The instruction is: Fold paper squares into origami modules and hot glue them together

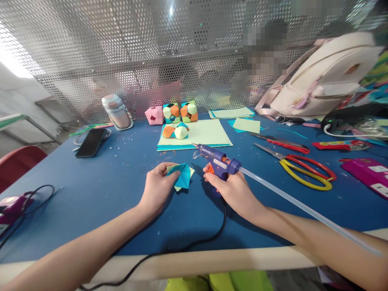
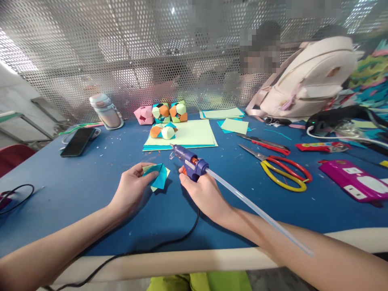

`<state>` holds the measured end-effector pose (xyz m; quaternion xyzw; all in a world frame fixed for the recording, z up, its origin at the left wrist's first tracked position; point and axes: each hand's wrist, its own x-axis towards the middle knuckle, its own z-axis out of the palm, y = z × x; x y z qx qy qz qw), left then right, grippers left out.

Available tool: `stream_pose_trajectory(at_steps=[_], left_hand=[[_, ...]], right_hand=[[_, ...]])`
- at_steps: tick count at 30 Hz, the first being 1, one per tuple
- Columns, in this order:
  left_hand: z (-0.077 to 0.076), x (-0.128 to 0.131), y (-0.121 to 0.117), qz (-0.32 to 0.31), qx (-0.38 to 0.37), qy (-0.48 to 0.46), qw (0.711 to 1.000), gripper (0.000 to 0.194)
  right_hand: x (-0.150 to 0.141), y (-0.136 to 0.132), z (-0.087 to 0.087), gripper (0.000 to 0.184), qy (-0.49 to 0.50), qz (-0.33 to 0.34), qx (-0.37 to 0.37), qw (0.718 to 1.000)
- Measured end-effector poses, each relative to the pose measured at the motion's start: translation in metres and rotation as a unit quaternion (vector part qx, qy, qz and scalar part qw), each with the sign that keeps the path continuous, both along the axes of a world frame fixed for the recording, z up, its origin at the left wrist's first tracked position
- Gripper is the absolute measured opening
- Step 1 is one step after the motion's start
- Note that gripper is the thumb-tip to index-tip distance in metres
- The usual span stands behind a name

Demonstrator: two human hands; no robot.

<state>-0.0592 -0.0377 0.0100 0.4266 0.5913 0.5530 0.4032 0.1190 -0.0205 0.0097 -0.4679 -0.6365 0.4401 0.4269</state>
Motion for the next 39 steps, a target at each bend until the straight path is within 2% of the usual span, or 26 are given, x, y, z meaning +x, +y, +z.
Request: stream_pose_trajectory(at_steps=[7,14,18,24,31,39], left_hand=[[0.0,0.004,-0.003,-0.033,-0.025,-0.018,0.999,0.016],[-0.003,0.008,-0.008,-0.077,-0.057,0.015,0.995,0.011],[-0.003,0.01,-0.01,-0.1,-0.069,0.022,0.992,0.008],[-0.002,0.013,-0.012,-0.097,-0.067,0.048,0.992,0.007],[-0.004,0.015,-0.013,-0.059,-0.059,0.021,0.996,0.013],[-0.007,0.016,-0.013,-0.059,-0.075,0.018,0.995,0.016]], right_hand=[[0.0,0.002,-0.001,0.023,-0.016,0.005,-0.001,1.0],[-0.006,0.003,-0.001,0.022,-0.029,0.041,0.006,0.999],[-0.008,0.003,-0.004,0.018,-0.025,0.036,-0.004,0.999],[-0.008,0.005,-0.008,0.015,-0.049,0.042,0.001,0.998],[-0.009,0.002,-0.003,0.014,-0.043,0.037,0.003,0.998],[-0.008,0.001,-0.004,0.015,-0.051,0.019,0.021,0.998]])
